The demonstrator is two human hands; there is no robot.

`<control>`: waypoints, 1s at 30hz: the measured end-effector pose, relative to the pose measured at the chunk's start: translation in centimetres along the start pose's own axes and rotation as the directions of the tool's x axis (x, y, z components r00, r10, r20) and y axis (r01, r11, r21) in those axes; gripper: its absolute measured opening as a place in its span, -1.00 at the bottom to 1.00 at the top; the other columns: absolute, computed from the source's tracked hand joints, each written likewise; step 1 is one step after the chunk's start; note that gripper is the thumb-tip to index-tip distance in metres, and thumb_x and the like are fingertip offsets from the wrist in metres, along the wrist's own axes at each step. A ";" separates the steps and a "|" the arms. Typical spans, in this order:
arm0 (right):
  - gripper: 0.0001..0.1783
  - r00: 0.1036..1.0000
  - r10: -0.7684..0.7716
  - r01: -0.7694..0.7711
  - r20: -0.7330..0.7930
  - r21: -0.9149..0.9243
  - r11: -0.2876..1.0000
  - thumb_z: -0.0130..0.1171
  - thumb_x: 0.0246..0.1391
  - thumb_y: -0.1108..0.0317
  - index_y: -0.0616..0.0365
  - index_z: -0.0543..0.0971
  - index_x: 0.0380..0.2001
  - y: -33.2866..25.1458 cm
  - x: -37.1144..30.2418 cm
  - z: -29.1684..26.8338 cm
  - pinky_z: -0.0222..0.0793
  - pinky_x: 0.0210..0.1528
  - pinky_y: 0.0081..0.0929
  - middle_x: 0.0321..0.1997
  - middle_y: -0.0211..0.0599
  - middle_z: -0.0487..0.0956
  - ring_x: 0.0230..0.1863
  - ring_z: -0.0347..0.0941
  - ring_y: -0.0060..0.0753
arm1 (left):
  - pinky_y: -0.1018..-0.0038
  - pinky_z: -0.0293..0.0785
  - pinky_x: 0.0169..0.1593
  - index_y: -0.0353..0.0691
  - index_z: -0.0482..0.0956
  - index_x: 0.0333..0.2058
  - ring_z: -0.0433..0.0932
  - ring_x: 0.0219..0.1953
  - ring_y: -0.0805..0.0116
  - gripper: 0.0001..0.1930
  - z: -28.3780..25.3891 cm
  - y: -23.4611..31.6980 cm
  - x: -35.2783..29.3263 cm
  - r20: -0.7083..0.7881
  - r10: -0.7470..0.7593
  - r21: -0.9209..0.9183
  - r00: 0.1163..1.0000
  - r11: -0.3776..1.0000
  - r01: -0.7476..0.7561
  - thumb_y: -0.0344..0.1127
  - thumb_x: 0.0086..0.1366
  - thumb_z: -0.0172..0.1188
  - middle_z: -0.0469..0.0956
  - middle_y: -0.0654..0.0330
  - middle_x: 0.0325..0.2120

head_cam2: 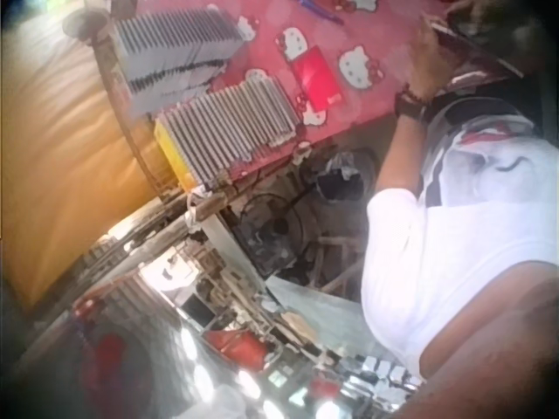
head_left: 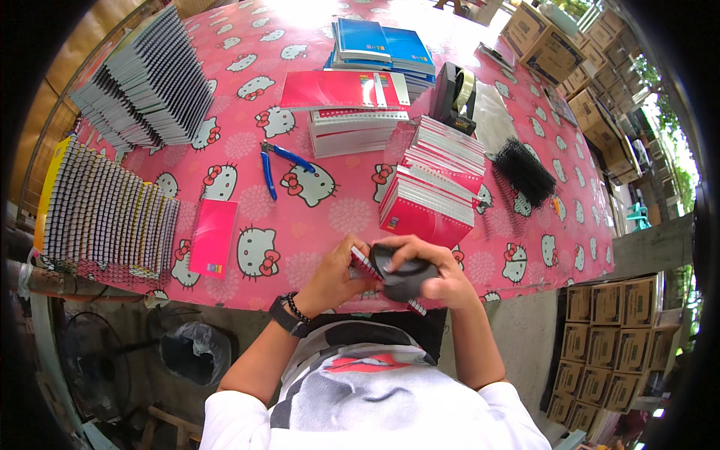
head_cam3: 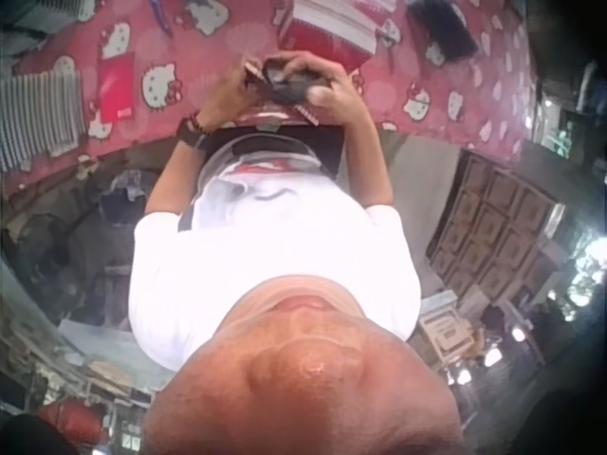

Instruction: The person inserts spiral bindings into notebooks and stacks them on a table. The person handles yellow and pink notebooks, using a black spiral binding tool to secure the bindings.

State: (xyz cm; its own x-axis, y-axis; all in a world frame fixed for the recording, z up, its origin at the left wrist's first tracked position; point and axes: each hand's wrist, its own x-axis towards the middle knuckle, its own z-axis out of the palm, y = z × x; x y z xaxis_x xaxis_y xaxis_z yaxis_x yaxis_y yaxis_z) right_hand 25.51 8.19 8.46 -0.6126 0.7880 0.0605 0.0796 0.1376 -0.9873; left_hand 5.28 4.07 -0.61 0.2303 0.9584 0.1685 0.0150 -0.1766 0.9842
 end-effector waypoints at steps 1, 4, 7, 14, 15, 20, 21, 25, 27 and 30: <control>-0.28 1.000 0.017 -0.019 -0.009 -0.217 0.976 0.27 -0.26 -0.28 0.23 0.60 -0.31 -0.1 0.4 0.0 0.22 0.11 -0.31 0.02 -0.02 0.50 0.02 0.41 -0.23 | 0.47 0.41 -0.26 -0.17 0.32 -0.26 0.45 -0.33 0.41 -0.47 0.0 -0.6 -0.1 -0.031 0.052 0.045 0.998 0.998 -0.051 -0.35 -0.11 0.53 0.42 0.24 -0.36; -0.29 0.995 0.060 -0.069 -0.078 -0.116 0.991 0.28 -0.28 -0.26 0.23 0.59 -0.31 0.1 0.3 -0.5 0.22 0.12 -0.30 0.02 -0.03 0.50 0.03 0.42 -0.23 | 0.47 0.41 -0.25 -0.16 0.32 -0.24 0.45 -0.33 0.41 -0.46 0.1 -0.4 0.2 -0.019 0.101 0.028 0.995 0.995 -0.101 -0.34 -0.10 0.52 0.43 0.25 -0.35; -0.28 0.998 0.020 -0.038 -0.065 -0.304 0.952 0.25 -0.24 -0.29 0.20 0.59 -0.30 0.5 0.6 0.3 0.27 0.09 -0.31 0.08 -0.06 0.48 0.03 0.42 -0.23 | 0.48 0.41 -0.26 -0.14 0.32 -0.24 0.44 -0.34 0.44 -0.46 0.3 0.0 0.2 -0.047 0.048 0.036 0.998 0.998 -0.047 -0.32 -0.10 0.53 0.43 0.28 -0.37; -0.31 0.625 -0.295 0.068 -0.723 -0.327 0.943 0.35 -0.17 -0.12 0.19 0.50 -0.09 2.8 -6.8 -6.3 0.14 0.22 -0.19 0.21 0.02 0.36 0.19 0.28 -0.07 | 0.49 0.43 -0.24 -0.20 0.34 -0.17 0.47 -0.32 0.44 -0.54 0.3 2.0 0.2 -0.041 -0.004 0.083 0.999 0.996 0.007 -0.32 0.04 0.44 0.45 0.23 -0.36; -0.31 0.598 -0.290 -0.207 -0.747 -0.494 0.845 0.36 -0.17 -0.11 0.18 0.50 -0.08 4.7 -8.6 -8.1 0.12 0.24 -0.17 0.21 0.03 0.36 0.21 0.26 -0.05 | 0.48 0.43 -0.23 -0.21 0.35 -0.16 0.47 -0.31 0.44 -0.55 0.4 3.5 0.5 -0.050 -0.023 0.134 0.998 0.991 0.030 -0.32 0.06 0.42 0.45 0.22 -0.36; -0.37 0.535 -0.441 -0.663 -0.721 -0.681 0.310 0.38 -0.14 -0.03 0.17 0.51 -0.09 6.1 -10.8 -9.4 0.01 0.28 -0.09 0.18 0.01 0.38 0.27 0.14 0.01 | 0.53 0.46 -0.18 -0.29 0.44 -0.21 0.50 -0.28 0.48 -0.70 0.7 4.5 1.5 -0.100 0.066 -0.034 0.993 0.997 -0.070 -0.44 0.12 0.34 0.48 0.24 -0.36; -0.43 0.563 -0.436 -0.542 -0.702 -0.712 0.446 0.38 -0.13 0.06 0.16 0.51 -0.09 3.4 -9.3 -7.6 0.08 0.24 -0.12 0.15 -0.03 0.41 0.23 0.21 -0.03 | 0.56 0.45 -0.15 -0.30 0.44 -0.22 0.48 -0.26 0.51 -0.73 0.6 5.5 1.5 -0.081 0.049 -0.052 0.995 0.997 -0.053 -0.50 0.13 0.32 0.46 0.26 -0.34; -0.55 0.855 -0.308 0.148 -0.419 -0.371 0.917 0.40 -0.14 0.40 0.16 0.52 -0.11 -2.8 -3.9 0.4 0.38 -0.07 -0.45 -0.11 -0.17 0.54 -0.09 0.48 -0.26 | 0.60 0.52 -0.20 -0.33 0.51 -0.31 0.56 -0.31 0.53 -0.78 1.8 7.5 1.7 -0.101 0.077 -0.073 0.992 0.994 -0.085 -0.50 0.07 0.36 0.56 0.22 -0.40; -0.59 0.906 -0.281 0.191 -0.317 -0.286 0.939 0.40 -0.14 0.45 0.19 0.53 -0.16 -3.0 -3.0 1.7 0.41 -0.23 -0.56 -0.26 -0.25 0.56 -0.23 0.52 -0.38 | 0.59 0.52 -0.20 -0.33 0.53 -0.31 0.56 -0.31 0.53 -0.78 2.0 7.9 1.6 -0.113 0.087 -0.087 0.990 0.991 -0.097 -0.53 0.06 0.36 0.57 0.21 -0.39; -0.71 0.916 -0.258 0.174 -0.307 -0.274 0.946 0.40 -0.12 0.44 0.22 0.53 -0.31 -2.7 -2.4 2.3 0.38 -0.37 -0.53 -0.45 -0.34 0.50 -0.36 0.48 -0.48 | 0.59 0.54 -0.21 -0.32 0.55 -0.32 0.57 -0.31 0.53 -0.80 1.9 8.2 1.2 -0.117 0.096 -0.061 0.988 0.993 -0.104 -0.55 0.07 0.35 0.59 0.20 -0.38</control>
State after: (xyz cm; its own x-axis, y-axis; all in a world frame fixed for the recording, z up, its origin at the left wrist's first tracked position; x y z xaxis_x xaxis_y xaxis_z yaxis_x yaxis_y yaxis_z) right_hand 24.95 4.52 10.59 -0.3404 0.8706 0.3552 0.1838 0.4321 -0.8829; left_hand 7.52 3.38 7.60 0.1148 0.9567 0.2675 -0.0681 -0.2611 0.9629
